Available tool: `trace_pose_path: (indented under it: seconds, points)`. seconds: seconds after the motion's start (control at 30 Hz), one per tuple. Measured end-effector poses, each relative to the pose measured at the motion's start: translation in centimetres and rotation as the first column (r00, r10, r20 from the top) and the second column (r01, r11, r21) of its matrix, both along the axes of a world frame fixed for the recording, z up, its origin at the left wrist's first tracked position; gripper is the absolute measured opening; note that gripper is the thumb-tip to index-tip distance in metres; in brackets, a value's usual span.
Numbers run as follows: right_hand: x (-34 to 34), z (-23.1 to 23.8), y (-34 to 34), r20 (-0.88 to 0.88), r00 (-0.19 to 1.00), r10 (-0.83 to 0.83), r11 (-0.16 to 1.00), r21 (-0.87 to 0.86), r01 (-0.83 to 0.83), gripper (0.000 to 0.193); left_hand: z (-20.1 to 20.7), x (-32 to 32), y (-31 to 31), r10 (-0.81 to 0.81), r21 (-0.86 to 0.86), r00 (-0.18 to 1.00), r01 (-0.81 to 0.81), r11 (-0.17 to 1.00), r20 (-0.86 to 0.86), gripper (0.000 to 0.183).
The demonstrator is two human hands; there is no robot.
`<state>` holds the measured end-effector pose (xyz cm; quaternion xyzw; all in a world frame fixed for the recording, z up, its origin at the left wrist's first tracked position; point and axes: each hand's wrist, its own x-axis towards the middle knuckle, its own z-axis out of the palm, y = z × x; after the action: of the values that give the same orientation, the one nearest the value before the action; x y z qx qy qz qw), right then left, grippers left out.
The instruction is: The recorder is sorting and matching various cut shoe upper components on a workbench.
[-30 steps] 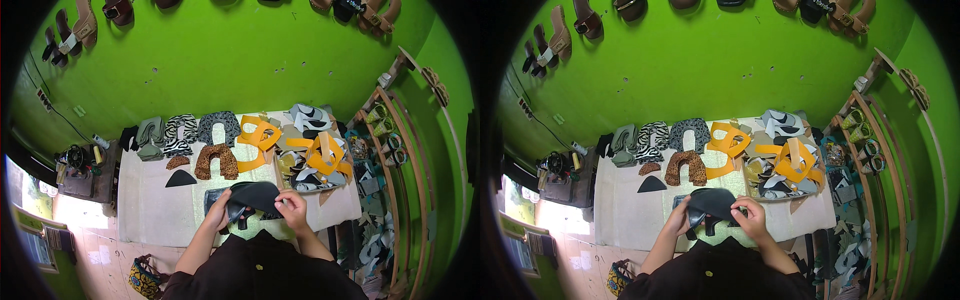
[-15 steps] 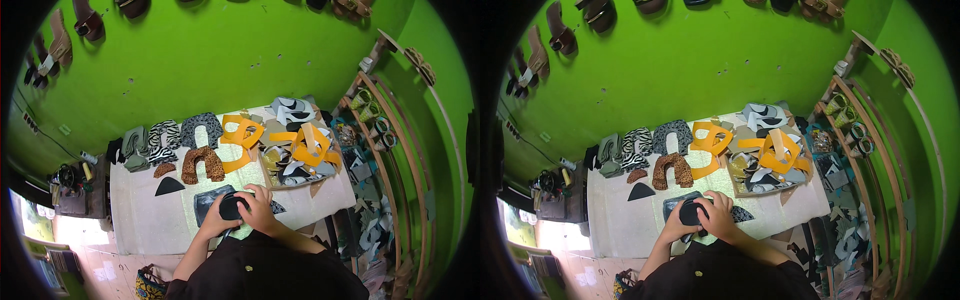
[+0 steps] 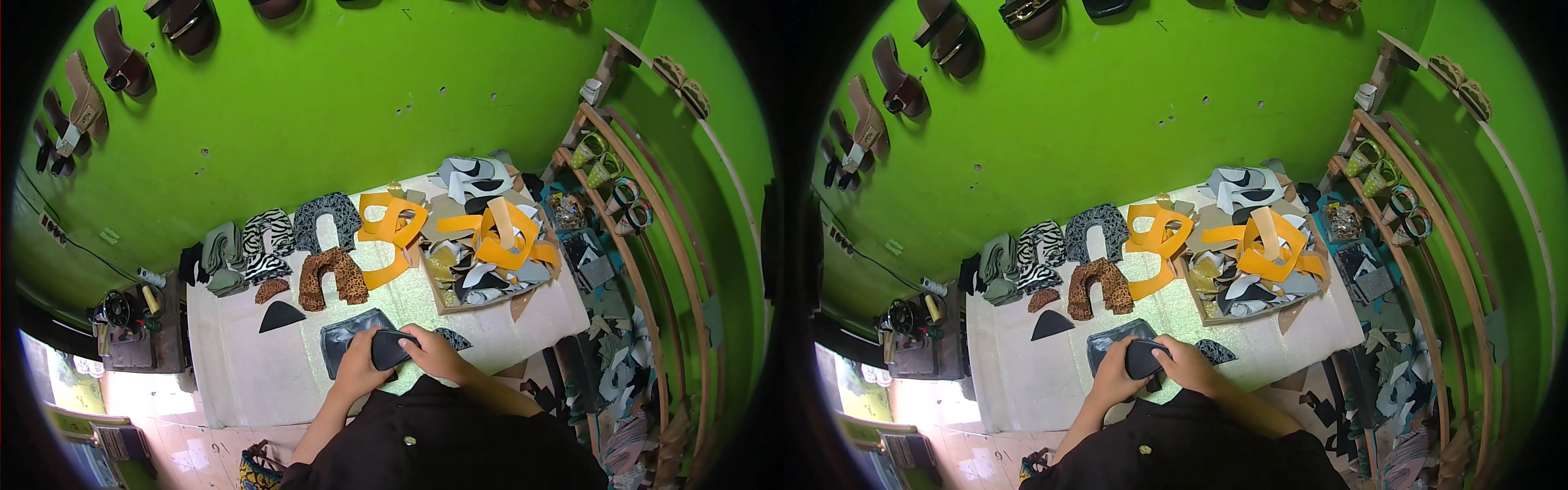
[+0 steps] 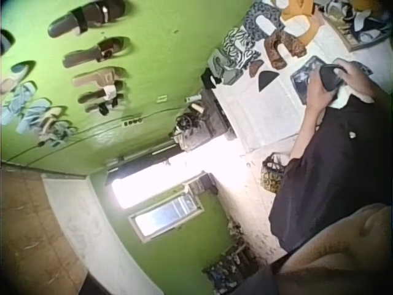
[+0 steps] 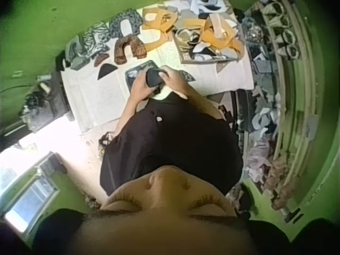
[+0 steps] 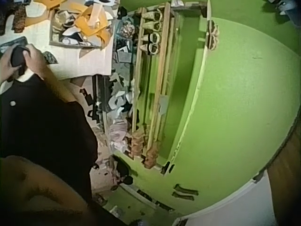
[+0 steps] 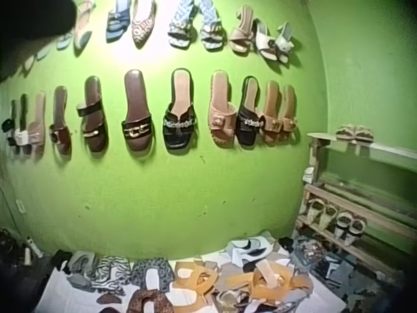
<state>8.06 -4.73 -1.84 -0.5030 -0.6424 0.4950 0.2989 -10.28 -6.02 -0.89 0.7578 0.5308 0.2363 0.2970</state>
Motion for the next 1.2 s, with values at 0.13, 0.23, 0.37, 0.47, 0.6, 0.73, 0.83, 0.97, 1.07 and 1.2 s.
trace_pose_path:
  seconds: [0.13, 0.23, 0.37, 0.47, 0.6, 0.73, 0.83, 0.97, 1.07, 1.2]
  points:
    - [0.7, 0.6, 0.5, -0.089, 0.995, 0.045, 0.999, -0.017, -0.047, 0.026, -0.3, -0.5, -0.2, 0.059, -0.062, 0.979, -0.047, 0.997, 0.197, 0.074]
    - [1.0, 1.0, 0.7, -0.076, 0.996, 0.046, 0.996, -0.072, -0.051, 0.026, -0.8, -1.5, 0.6, 0.362, -0.652, 0.659, 0.260, 0.712, 0.659, 0.049]
    - [2.2, 0.7, 2.1, -0.093, 0.996, -0.018, 0.999, -0.032, 0.015, 0.026, -0.9, -1.7, 0.4, 0.343, -0.713, 0.775, 0.189, 0.676, 0.531, 0.036]
    - [6.9, -0.6, 5.7, 0.029, 0.939, -0.342, 0.933, 0.128, 0.336, 0.018, -0.5, -1.8, 0.2, 0.414, -0.723, 0.760, 0.104, 0.683, 0.501, 0.028]
    - [14.5, -1.9, 8.3, 0.727, 0.622, -0.291, 0.956, 0.200, 0.213, 0.023, -0.6, -2.3, 0.2, 0.446, -0.644, 0.699, 0.027, 0.765, 0.559, 0.026]
    - [16.3, -4.8, 8.5, 0.804, 0.538, -0.252, 0.966, 0.174, 0.192, 0.024, -0.4, -2.6, 0.3, 0.475, -0.609, 0.650, -0.024, 0.793, 0.593, 0.025]
    - [16.3, -4.5, 8.9, 0.814, 0.545, -0.203, 0.978, 0.141, 0.155, 0.025, -0.7, -2.7, 0.3, 0.463, -0.588, 0.649, -0.031, 0.809, 0.603, 0.025]
    - [17.2, -4.9, 9.4, 0.808, 0.541, -0.235, 0.972, 0.192, 0.137, 0.022, -0.2, -2.5, 0.0, 0.450, -0.601, 0.663, 0.001, 0.799, 0.599, 0.026]
    - [17.2, -4.2, 9.0, 0.615, 0.695, -0.373, 0.928, 0.257, 0.271, 0.017, -0.1, -3.0, 0.0, 0.479, -0.601, 0.625, -0.018, 0.799, 0.617, 0.026]
    - [18.0, -1.5, 7.9, 0.282, 0.870, -0.405, 0.913, 0.075, 0.401, 0.018, -0.1, -4.0, 0.2, 0.519, -0.618, 0.581, -0.035, 0.785, 0.627, 0.026]
